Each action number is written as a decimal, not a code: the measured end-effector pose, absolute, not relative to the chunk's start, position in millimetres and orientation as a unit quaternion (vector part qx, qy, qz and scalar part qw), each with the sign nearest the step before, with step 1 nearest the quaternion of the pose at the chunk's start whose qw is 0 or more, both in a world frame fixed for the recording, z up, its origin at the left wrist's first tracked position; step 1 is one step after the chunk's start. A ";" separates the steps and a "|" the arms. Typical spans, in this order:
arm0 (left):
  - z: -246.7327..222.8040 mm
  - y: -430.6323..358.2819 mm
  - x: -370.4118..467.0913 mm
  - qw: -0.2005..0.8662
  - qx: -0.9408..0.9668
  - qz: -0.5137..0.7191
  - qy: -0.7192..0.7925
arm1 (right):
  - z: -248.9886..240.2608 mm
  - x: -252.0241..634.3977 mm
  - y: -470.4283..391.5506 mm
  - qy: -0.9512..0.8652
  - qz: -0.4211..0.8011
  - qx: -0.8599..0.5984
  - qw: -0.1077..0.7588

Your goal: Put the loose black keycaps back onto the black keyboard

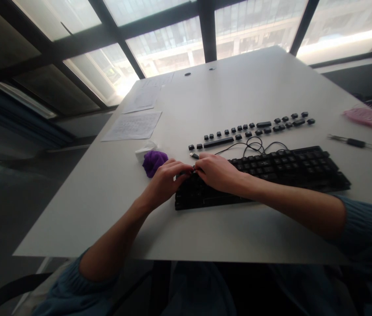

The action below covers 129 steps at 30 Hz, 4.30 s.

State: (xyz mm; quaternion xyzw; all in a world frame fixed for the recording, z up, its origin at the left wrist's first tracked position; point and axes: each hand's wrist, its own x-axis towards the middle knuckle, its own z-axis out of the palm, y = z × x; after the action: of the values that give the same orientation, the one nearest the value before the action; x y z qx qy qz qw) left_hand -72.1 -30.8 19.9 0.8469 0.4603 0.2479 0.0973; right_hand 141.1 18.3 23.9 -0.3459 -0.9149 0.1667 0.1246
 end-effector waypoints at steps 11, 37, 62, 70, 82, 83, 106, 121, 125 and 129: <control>17.3 -31.6 -73.9 0.063 0.858 0.241 0.449 | 22.5 141.1 17.1 -0.917 0.159 -0.341 0.134; 22.9 -32.7 -72.8 0.103 0.854 0.218 0.461 | 23.0 140.7 15.8 -0.916 0.166 -0.334 0.149; 21.7 -28.7 -74.3 0.124 0.868 0.235 0.419 | 26.5 141.5 13.7 -0.914 0.184 -0.336 0.132; 20.8 -30.9 -74.5 0.101 0.872 0.229 0.420 | 23.7 141.9 14.7 -0.916 0.177 -0.332 0.137; 21.5 -33.6 -69.9 0.067 0.851 0.244 0.460 | 22.2 142.6 14.6 -0.917 0.174 -0.330 0.143; 21.4 -33.5 -69.3 0.062 0.852 0.242 0.461 | 22.0 142.8 14.4 -0.917 0.174 -0.328 0.145; 38.7 -32.6 -79.7 -0.021 0.772 0.312 0.553 | 46.7 162.0 33.8 -0.871 0.202 -0.378 0.239; -16.8 25.4 -148.1 0.015 0.681 0.213 0.700 | 18.4 207.0 103.4 -0.856 0.152 -0.466 0.162; 13.1 12.9 -139.9 0.004 0.632 0.259 0.730 | 25.5 206.5 95.7 -0.858 0.133 -0.461 0.183; 47.2 -29.4 -104.3 0.032 0.629 0.344 0.697 | 32.7 198.6 81.2 -0.851 0.147 -0.454 0.220</control>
State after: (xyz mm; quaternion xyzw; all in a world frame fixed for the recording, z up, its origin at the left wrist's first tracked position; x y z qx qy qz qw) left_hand -104.3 -29.4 47.2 0.6287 0.6967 0.3440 0.0319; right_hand 198.6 81.2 32.7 -0.4544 -0.8508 0.1468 0.2196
